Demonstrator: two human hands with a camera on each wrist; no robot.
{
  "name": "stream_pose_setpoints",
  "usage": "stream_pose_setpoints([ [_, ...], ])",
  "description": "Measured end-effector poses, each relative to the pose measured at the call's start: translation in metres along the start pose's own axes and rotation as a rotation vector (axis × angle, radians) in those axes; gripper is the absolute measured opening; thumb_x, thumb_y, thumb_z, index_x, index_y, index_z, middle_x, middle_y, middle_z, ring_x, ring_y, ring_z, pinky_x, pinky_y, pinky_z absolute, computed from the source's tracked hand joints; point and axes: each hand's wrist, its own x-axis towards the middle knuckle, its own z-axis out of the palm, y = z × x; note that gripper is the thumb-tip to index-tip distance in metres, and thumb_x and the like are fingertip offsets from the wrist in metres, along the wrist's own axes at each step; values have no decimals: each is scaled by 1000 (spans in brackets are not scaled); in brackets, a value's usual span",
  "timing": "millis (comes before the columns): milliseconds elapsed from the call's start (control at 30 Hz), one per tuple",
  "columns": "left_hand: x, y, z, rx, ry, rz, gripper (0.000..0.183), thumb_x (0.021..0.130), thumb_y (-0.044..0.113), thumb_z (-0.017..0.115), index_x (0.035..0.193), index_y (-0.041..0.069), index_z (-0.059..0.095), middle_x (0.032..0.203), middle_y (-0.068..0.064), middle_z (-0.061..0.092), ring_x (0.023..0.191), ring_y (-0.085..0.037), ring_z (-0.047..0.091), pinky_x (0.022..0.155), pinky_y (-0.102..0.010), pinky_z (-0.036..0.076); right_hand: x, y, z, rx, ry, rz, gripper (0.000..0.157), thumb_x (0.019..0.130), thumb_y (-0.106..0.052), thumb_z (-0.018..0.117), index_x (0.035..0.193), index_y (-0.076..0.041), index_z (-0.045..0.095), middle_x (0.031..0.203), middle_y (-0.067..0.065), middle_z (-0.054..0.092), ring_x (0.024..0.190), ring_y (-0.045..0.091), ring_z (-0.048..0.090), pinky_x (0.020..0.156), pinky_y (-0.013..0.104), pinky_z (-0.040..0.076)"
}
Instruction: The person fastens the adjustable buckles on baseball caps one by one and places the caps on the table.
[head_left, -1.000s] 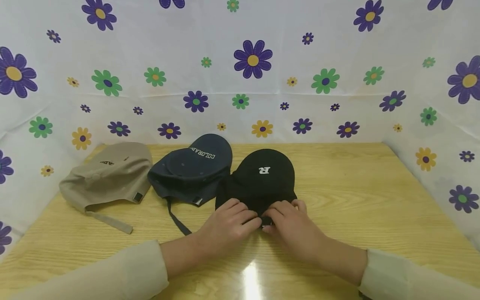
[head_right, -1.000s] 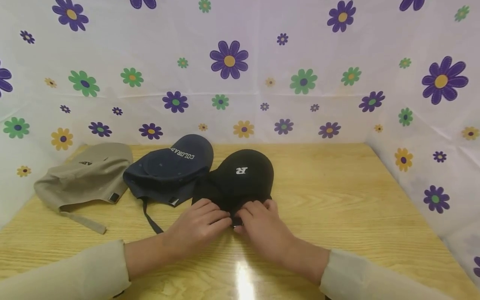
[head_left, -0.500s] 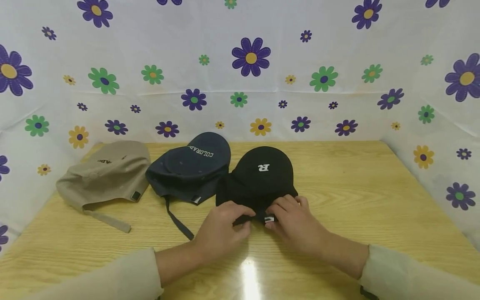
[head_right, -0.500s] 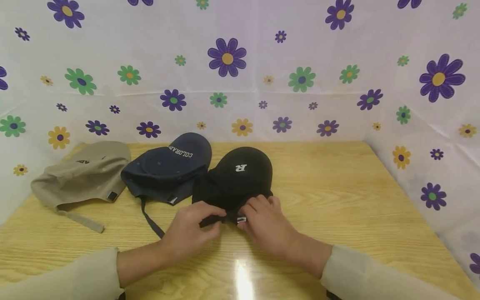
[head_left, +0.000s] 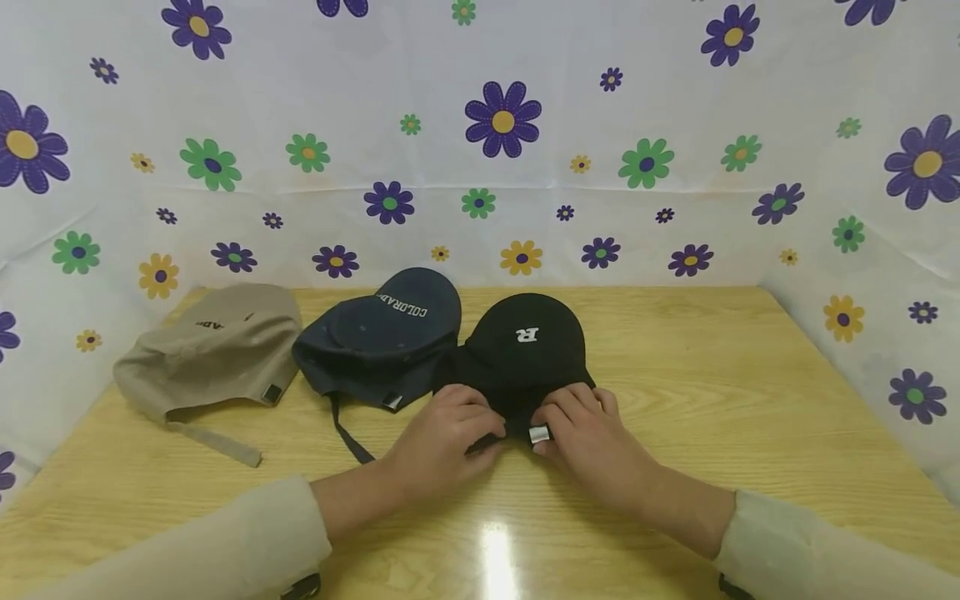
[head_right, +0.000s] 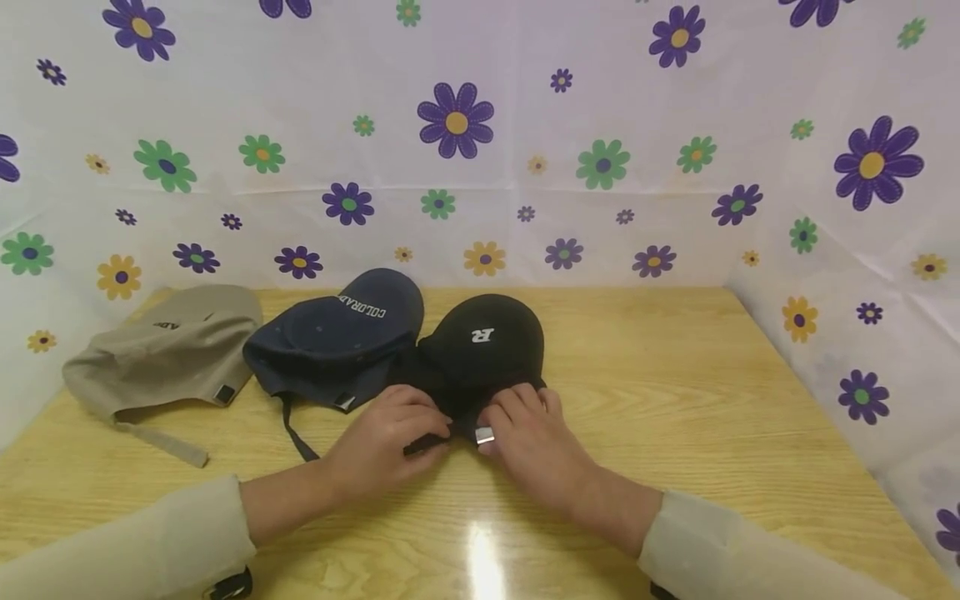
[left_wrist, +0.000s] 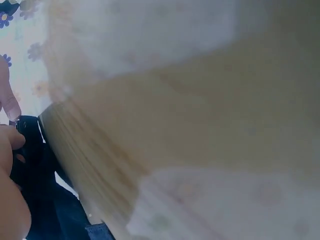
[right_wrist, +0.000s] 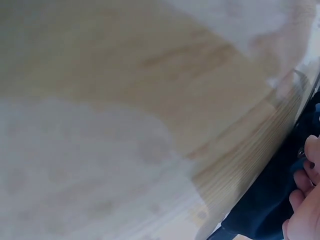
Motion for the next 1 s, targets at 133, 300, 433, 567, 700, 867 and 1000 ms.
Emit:
stream_pose_setpoints([
  [133,3,-2,-2,62,-19,94,6,81,10,79,83,12,74,86,3,73,87,-17,63,87,-31,50,1,1,1,-43,9,-13,27,87,-31,77,102,-14,62,106,0,58,102,20,47,84,41,36],
  [300,7,-2,-3,217,-17,225,6,81,7,76,82,11,72,83,3,72,84,-17,62,85,-29,51,2,-1,1,-92,28,-24,27,88,-31,76,102,-14,62,105,0,58,101,21,48,85,43,37],
  [433,8,-1,-1,292,-22,279,8,80,6,76,81,12,70,82,3,70,82,-16,61,84,-28,51,3,-2,2,-108,30,-21,28,87,-31,76,102,-14,61,105,1,58,101,22,48,85,44,37],
  [567,6,-1,2,243,-17,234,7,79,7,75,80,11,70,80,2,69,82,-17,61,83,-29,51,2,0,1,-106,47,-22,27,87,-29,77,103,-13,61,105,1,58,102,23,48,86,45,37],
  [700,4,0,3,95,15,112,9,75,7,75,79,11,68,79,3,68,81,-17,60,79,-29,50,1,3,1,-74,52,5,26,88,-30,76,101,-13,61,103,0,58,101,23,48,86,46,37],
  [867,1,8,2,-107,81,-74,17,71,2,75,81,12,66,78,4,66,81,-13,58,73,-27,48,1,4,2,25,3,70,25,89,-30,75,100,-15,59,101,-3,56,100,20,45,85,45,35],
  [1000,3,7,1,-71,94,-21,16,71,-1,69,80,12,64,79,4,65,79,-13,58,70,-26,46,2,5,1,62,-27,80,25,89,-30,74,102,-15,59,103,-3,55,101,19,45,86,44,35],
])
